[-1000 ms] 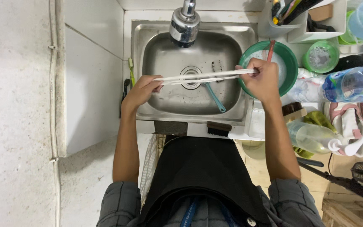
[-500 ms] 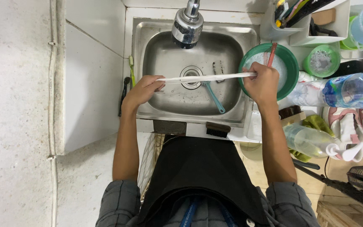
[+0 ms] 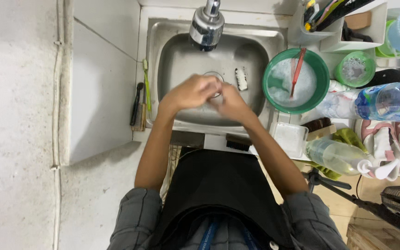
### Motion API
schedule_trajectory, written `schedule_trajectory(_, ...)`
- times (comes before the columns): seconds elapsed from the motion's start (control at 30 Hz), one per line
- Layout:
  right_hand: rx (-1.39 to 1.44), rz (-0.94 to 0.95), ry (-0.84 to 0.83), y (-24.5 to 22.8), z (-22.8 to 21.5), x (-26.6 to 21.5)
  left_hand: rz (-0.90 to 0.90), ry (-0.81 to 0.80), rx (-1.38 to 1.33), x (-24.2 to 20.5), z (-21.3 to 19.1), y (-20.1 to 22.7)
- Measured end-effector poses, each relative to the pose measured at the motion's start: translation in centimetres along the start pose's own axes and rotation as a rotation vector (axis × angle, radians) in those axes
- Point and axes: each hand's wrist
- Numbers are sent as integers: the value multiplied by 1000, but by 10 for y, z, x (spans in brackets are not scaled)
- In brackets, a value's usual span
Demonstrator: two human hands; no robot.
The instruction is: The person washes white shoelaces by hand in a sink using soap and a brush, then rinses them under running water.
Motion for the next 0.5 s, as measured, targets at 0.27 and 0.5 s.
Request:
schedule_trajectory(0.27,668,-94,124,-21,12,26,65,221,-404,-8,31,-89)
schedule_trajectory(0.5,900,98,156,34,35,31,88,232,-255,1,61,-101)
Point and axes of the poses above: each hand's wrist, its own x-axis towards the middle knuckle, its own z-axis out of the palm, y = z × x, and after that the axes turned 11 degrees about -y, right-handed
